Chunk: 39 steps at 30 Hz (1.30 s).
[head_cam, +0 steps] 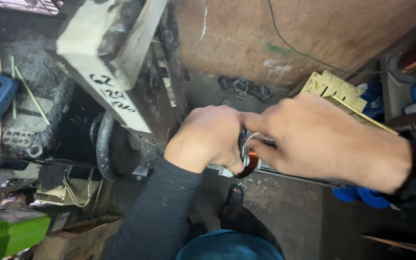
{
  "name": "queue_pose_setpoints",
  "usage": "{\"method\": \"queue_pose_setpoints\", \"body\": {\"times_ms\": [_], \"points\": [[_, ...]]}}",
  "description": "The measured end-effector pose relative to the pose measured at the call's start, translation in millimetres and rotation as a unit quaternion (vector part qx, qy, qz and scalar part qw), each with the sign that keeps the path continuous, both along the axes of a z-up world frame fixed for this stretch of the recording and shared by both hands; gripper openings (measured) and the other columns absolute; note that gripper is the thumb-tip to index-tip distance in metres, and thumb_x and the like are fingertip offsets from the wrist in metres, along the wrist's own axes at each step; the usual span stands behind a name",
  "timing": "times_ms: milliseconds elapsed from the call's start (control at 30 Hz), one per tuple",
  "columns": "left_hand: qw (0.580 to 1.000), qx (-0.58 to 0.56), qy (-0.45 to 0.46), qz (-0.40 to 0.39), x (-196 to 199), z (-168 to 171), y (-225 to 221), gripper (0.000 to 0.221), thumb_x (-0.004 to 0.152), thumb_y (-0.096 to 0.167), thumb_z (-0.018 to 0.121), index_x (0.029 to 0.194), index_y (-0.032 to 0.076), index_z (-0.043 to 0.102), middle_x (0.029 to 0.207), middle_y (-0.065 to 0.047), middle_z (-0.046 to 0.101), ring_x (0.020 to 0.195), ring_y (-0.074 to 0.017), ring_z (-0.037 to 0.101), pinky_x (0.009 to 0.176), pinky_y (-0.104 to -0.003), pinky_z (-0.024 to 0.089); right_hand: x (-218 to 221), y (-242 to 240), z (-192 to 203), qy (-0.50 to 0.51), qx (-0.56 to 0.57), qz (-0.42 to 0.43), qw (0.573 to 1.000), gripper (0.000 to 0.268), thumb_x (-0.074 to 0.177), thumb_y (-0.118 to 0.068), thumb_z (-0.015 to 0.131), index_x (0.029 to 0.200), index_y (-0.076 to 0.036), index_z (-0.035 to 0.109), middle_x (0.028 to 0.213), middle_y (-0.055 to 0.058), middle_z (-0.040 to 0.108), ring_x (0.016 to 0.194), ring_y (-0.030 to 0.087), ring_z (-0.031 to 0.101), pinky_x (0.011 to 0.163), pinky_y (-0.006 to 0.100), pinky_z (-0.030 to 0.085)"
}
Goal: Winding copper wire onto a motor stator using a manual winding machine and securing the ends
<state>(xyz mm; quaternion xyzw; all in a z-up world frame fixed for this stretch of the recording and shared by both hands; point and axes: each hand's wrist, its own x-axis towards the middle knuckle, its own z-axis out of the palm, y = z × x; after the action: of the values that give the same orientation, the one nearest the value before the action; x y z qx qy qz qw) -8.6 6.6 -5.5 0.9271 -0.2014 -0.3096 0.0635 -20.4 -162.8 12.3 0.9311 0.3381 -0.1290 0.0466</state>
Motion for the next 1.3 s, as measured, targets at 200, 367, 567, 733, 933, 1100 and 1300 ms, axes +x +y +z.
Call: {"method": "queue_pose_setpoints", "body": {"times_ms": [200, 367, 567, 733, 933, 1100, 1300], "points": [[0.999, -0.015, -0.019, -0.033, 0.9, -7.7, 3.0, 0.068, 0.068, 0.042, 0.087, 0.129, 0.035, 0.059, 0.120, -0.002, 0.075, 0.115, -0.0331, 0.071, 0.084, -0.051, 0.059, -6.5, 14.1, 11.7, 0.089, -0.035, -0.083, 0.992, 0.035, 0.088, -0.053, 0.067, 0.072, -0.022, 0.070, 0.070, -0.002, 0.071, 0.066, 0.025, 0.069, 0.064, 0.045, 0.051], [0.999, -0.003, -0.011, -0.038, 2.2, -4.5, 1.4, 0.092, 0.069, 0.048, 0.086, 0.153, 0.043, 0.049, 0.131, -0.003, 0.071, 0.126, -0.0331, 0.065, 0.091, -0.050, 0.058, -5.3, 17.9, 11.7, 0.100, -0.065, -0.094, 0.988, 0.032, 0.094, -0.060, 0.072, 0.084, -0.032, 0.083, 0.077, -0.008, 0.074, 0.074, 0.021, 0.074, 0.069, 0.044, 0.057], [0.999, -0.005, -0.004, -0.032, 1.3, -2.0, 0.7, 0.066, 0.068, 0.040, 0.087, 0.127, 0.034, 0.058, 0.118, 0.000, 0.074, 0.112, -0.0318, 0.071, 0.078, -0.050, 0.058, -2.5, 13.2, -8.4, 0.114, 0.037, -0.180, 0.976, 0.046, 0.096, -0.036, 0.059, 0.059, -0.009, 0.064, 0.056, 0.014, 0.044, 0.057, 0.027, 0.042, 0.065, 0.040, 0.047], [1.000, 0.000, -0.008, -0.028, 1.3, -4.0, 0.9, 0.070, 0.069, 0.039, 0.087, 0.133, 0.039, 0.058, 0.124, 0.000, 0.072, 0.117, -0.0309, 0.069, 0.086, -0.048, 0.059, -5.7, -8.0, -31.6, -0.059, -0.016, -0.005, 0.998, 0.032, 0.103, -0.047, 0.067, 0.097, -0.016, 0.064, 0.066, 0.004, 0.071, 0.063, 0.037, 0.074, 0.060, 0.056, 0.062], [1.000, -0.003, -0.008, -0.029, 0.9, -7.6, 0.5, 0.059, 0.071, 0.037, 0.086, 0.123, 0.035, 0.059, 0.116, 0.001, 0.073, 0.113, -0.0319, 0.070, 0.080, -0.050, 0.058, 2.2, -0.5, -32.0, 0.019, -0.023, -0.063, 0.998, 0.041, 0.104, -0.046, 0.064, 0.080, -0.012, 0.068, 0.065, 0.011, 0.073, 0.070, 0.040, 0.072, 0.064, 0.055, 0.054], [0.999, 0.005, -0.001, -0.036, 1.0, -5.4, -0.1, 0.070, 0.073, 0.040, 0.086, 0.136, 0.040, 0.056, 0.121, 0.001, 0.073, 0.118, -0.0308, 0.068, 0.084, -0.049, 0.058, 2.5, 23.9, -12.5, 0.171, 0.037, -0.224, 0.959, 0.035, 0.094, -0.030, 0.062, 0.067, -0.011, 0.073, 0.059, 0.011, 0.069, 0.058, 0.032, 0.061, 0.061, 0.045, 0.050], [0.999, 0.009, 0.014, -0.033, 1.1, -1.2, -0.2, 0.065, 0.075, 0.040, 0.087, 0.132, 0.034, 0.056, 0.126, 0.000, 0.070, 0.118, -0.0308, 0.068, 0.083, -0.050, 0.059, 0.8, 27.0, -7.5, 0.347, 0.170, -0.410, 0.826, 0.042, 0.101, -0.019, 0.060, 0.063, 0.000, 0.061, 0.053, 0.012, 0.056, 0.043, 0.023, 0.052, 0.043, 0.035, 0.042]]}}
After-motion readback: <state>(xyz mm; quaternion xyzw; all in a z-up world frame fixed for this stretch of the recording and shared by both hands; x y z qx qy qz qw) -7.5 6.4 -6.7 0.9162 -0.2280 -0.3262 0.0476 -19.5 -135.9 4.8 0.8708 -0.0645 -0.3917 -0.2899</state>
